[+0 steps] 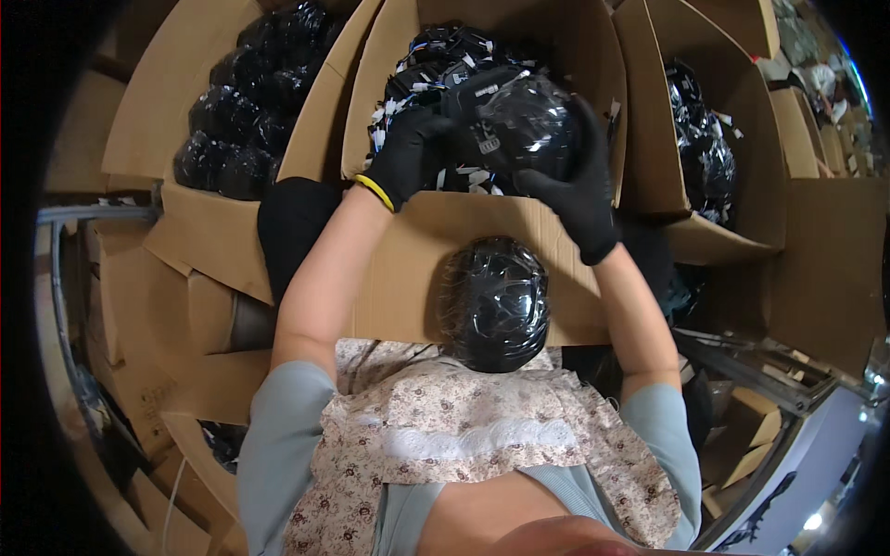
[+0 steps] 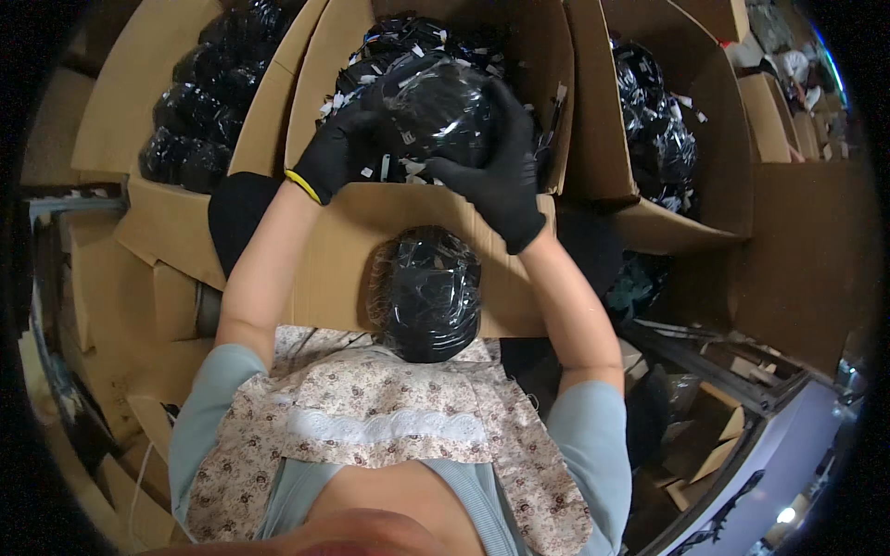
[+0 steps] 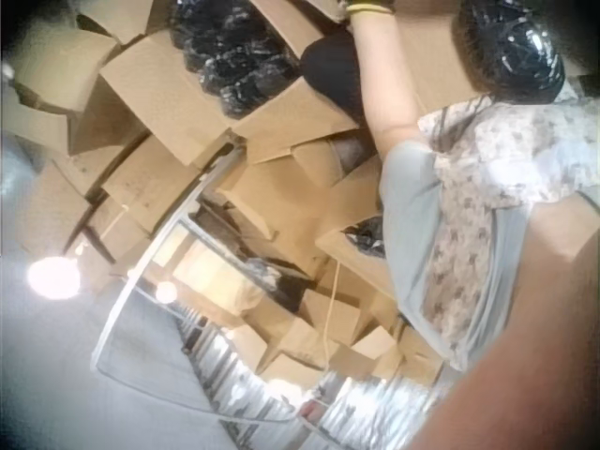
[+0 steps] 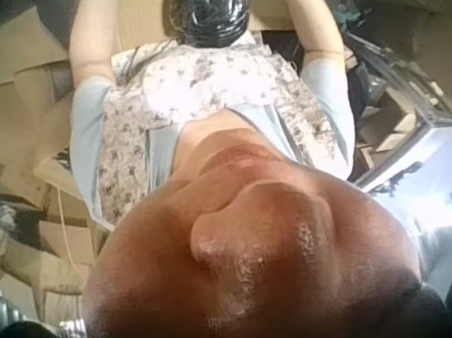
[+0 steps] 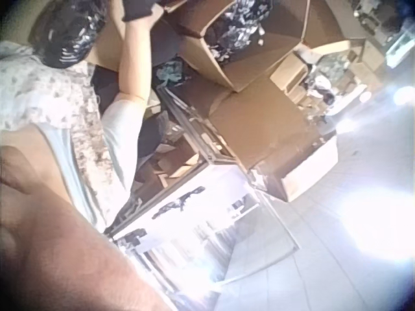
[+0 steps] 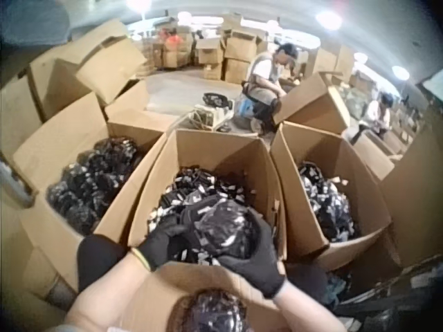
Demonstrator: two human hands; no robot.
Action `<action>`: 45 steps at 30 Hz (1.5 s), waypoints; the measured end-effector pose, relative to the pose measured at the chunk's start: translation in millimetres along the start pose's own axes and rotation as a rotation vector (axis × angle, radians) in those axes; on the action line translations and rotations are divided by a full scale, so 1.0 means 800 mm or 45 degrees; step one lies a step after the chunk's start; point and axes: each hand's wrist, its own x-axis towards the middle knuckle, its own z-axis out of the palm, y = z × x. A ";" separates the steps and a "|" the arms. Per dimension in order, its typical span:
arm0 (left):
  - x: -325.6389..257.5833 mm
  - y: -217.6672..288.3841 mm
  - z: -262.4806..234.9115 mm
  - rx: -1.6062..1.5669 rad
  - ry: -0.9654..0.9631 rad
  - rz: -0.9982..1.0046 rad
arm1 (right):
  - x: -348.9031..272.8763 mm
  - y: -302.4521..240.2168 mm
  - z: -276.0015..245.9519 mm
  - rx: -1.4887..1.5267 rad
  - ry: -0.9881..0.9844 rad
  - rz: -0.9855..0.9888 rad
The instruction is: The person sorts black electronic components by hand into different cardboard boxes.
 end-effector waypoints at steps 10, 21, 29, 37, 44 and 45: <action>-0.023 -0.002 0.045 0.835 0.267 0.574 | -0.010 0.012 0.036 -0.431 0.099 -0.227; -0.051 0.009 0.088 1.015 0.335 0.746 | -0.014 -0.001 0.027 -0.696 0.146 -0.519; -0.063 0.013 0.099 1.256 0.316 0.874 | -0.015 -0.010 0.020 -0.763 0.163 -0.560; -0.064 0.007 0.097 1.144 0.293 0.813 | -0.017 -0.019 0.013 -0.839 0.082 -0.488; -0.062 0.006 0.092 0.968 0.225 0.678 | -0.021 0.001 0.028 -0.281 0.049 -0.200; -0.062 0.005 0.091 0.988 0.233 0.710 | -0.021 0.000 0.030 -0.289 0.069 -0.184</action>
